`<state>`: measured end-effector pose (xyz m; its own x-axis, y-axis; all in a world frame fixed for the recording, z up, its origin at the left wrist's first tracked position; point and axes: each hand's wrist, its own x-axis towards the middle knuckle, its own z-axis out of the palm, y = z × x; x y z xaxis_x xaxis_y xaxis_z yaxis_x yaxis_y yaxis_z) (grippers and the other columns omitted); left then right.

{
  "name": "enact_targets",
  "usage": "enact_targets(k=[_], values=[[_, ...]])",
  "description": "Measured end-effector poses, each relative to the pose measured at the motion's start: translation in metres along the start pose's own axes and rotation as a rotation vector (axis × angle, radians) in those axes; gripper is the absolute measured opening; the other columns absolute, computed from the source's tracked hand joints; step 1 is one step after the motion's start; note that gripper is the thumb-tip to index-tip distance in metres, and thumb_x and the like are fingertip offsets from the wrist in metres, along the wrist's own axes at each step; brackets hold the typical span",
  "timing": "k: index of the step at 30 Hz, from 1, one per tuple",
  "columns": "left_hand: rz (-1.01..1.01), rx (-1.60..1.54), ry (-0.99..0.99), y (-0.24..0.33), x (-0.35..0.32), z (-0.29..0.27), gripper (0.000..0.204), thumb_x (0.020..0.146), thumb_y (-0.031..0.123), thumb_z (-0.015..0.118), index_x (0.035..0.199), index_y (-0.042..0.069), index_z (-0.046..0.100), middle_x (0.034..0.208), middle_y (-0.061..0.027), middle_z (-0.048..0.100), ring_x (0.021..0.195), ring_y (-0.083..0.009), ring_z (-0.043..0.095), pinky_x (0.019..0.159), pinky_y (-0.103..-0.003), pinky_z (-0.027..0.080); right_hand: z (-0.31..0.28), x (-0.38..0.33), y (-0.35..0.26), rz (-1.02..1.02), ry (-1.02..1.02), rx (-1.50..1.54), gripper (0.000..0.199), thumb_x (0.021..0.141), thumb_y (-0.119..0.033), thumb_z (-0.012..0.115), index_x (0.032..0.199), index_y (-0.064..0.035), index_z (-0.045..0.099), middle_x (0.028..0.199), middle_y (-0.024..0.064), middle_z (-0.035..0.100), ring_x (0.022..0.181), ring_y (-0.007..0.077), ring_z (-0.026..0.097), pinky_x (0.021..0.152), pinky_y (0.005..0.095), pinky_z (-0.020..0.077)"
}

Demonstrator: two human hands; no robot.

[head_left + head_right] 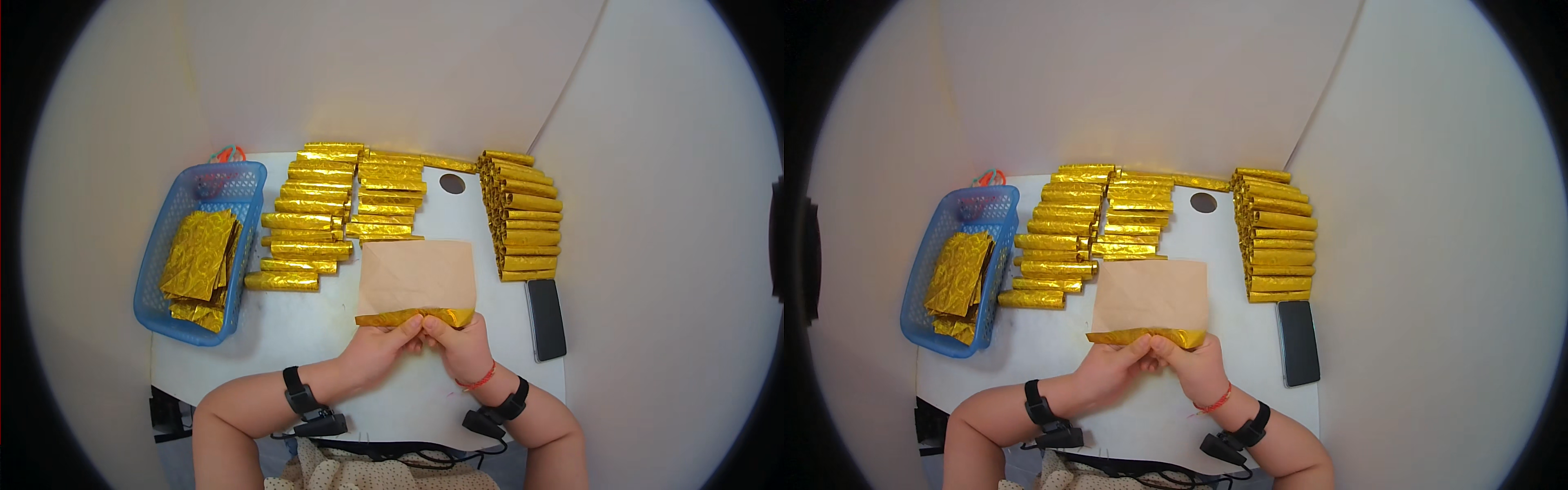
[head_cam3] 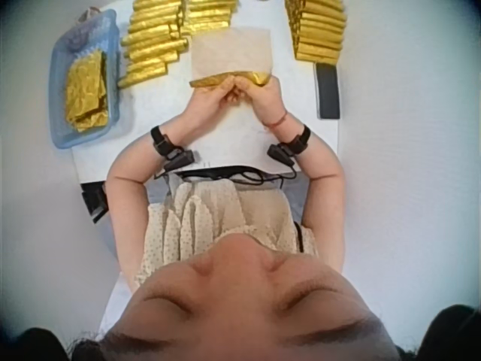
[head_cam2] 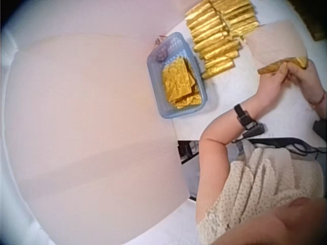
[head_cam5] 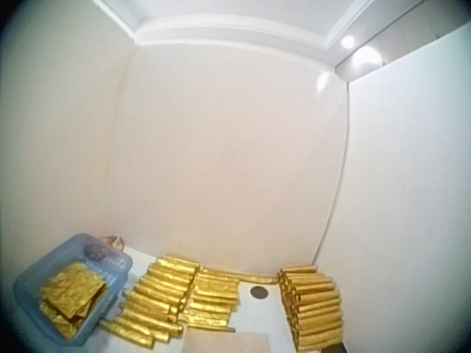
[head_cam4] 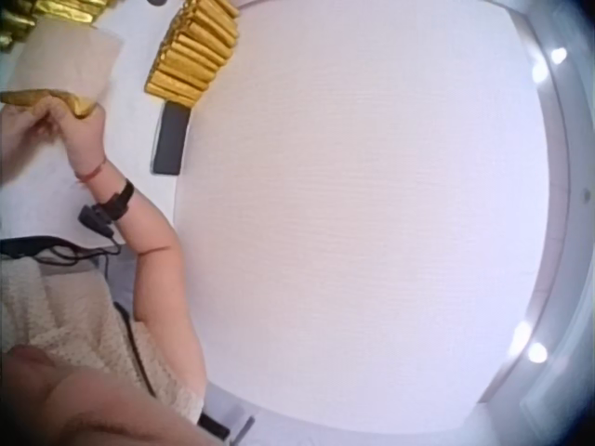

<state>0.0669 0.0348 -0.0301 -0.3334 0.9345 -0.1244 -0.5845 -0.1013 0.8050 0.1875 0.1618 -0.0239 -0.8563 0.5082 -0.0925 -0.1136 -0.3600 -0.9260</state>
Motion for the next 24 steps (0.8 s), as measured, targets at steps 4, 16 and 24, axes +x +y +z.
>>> enact_targets(k=[4,16,24], values=[[0.004,-0.089,0.208,0.012,0.003,0.001,0.029,0.110,0.028,0.060,0.117,0.001,0.066,0.101,-0.0059,0.070,0.085,-0.0126,0.061,0.079,-0.027,0.052,-0.002,0.000,0.000,-0.031,0.128,-0.014,0.020,0.098,-0.019,0.078,0.110,-0.0039,0.072,0.093,0.0039,0.075,0.071,0.0090,0.063,0.062,0.0229,0.0497],[0.048,-0.185,0.041,0.024,0.009,-0.022,0.051,0.114,0.046,0.042,0.133,0.001,0.058,0.122,-0.0097,0.068,0.099,-0.0202,0.065,0.093,-0.037,0.052,-0.010,0.005,-0.002,-0.059,-0.118,0.004,0.061,0.113,-0.052,0.037,0.128,0.0019,0.063,0.105,0.0141,0.075,0.089,0.0223,0.071,0.085,0.0348,0.0551],[0.024,-0.093,0.015,0.044,0.013,-0.030,0.062,0.115,0.051,0.032,0.139,-0.002,0.055,0.128,-0.0128,0.067,0.103,-0.0222,0.066,0.097,-0.039,0.052,-0.011,0.008,-0.004,-0.085,-0.261,-0.142,0.067,0.114,-0.052,0.032,0.133,0.0046,0.063,0.116,0.0152,0.076,0.109,0.0240,0.071,0.089,0.0362,0.0539]])
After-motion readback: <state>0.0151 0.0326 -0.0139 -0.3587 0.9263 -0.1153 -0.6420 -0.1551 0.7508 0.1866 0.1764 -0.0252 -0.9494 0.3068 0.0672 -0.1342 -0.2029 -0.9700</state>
